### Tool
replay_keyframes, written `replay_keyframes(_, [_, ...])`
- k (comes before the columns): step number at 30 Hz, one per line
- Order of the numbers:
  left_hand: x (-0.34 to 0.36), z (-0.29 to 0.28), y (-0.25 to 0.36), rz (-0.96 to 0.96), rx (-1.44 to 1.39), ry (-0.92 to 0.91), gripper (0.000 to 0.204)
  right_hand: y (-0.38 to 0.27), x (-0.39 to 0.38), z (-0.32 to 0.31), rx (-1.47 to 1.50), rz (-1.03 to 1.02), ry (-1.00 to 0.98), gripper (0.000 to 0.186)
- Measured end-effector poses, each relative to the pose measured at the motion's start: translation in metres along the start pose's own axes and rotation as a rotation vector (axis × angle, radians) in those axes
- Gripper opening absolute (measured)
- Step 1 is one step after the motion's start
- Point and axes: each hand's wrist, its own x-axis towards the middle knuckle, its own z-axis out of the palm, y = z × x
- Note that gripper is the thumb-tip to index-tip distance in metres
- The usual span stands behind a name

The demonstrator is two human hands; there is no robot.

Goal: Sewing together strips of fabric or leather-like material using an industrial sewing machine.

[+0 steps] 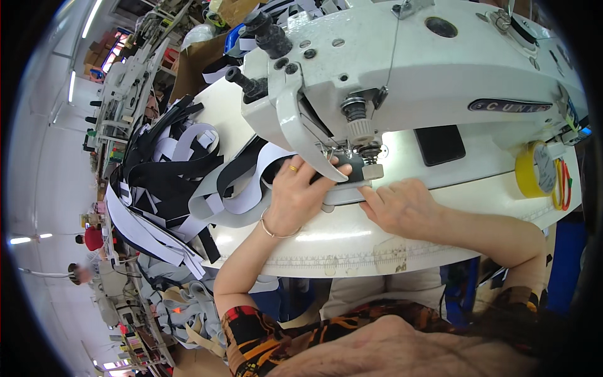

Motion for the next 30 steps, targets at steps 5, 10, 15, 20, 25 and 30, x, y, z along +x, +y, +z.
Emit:
replay_keyframes(5, [-0.002,-0.001,-0.003,0.03,0.04,-0.102,0.047,0.001,-0.001,0.002,0.019,0.002,0.007,0.023])
replay_keyframes(10, [-0.001,-0.002,-0.003,0.034,-0.015,-0.097,0.048,-0.001,-0.004,0.004,0.013,0.034,0.01,0.026])
replay_keyframes(15, [-0.002,-0.006,-0.001,0.025,-0.021,-0.105,0.047,-0.002,-0.004,0.006,0.008,0.022,0.014,0.023])
replay_keyframes(20, [-0.004,-0.005,-0.001,0.031,-0.054,-0.121,0.038,-0.002,-0.001,0.003,0.021,0.005,0.021,0.019])
replay_keyframes(25, [0.0,-0.009,0.007,-0.014,-0.052,-0.14,0.037,-0.001,-0.001,0.002,-0.018,-0.012,0.027,0.019])
replay_keyframes(30, [0.0,-0.001,-0.008,0.085,0.029,-0.122,0.033,-0.001,0.0,0.002,-0.018,-0.019,0.044,0.02])
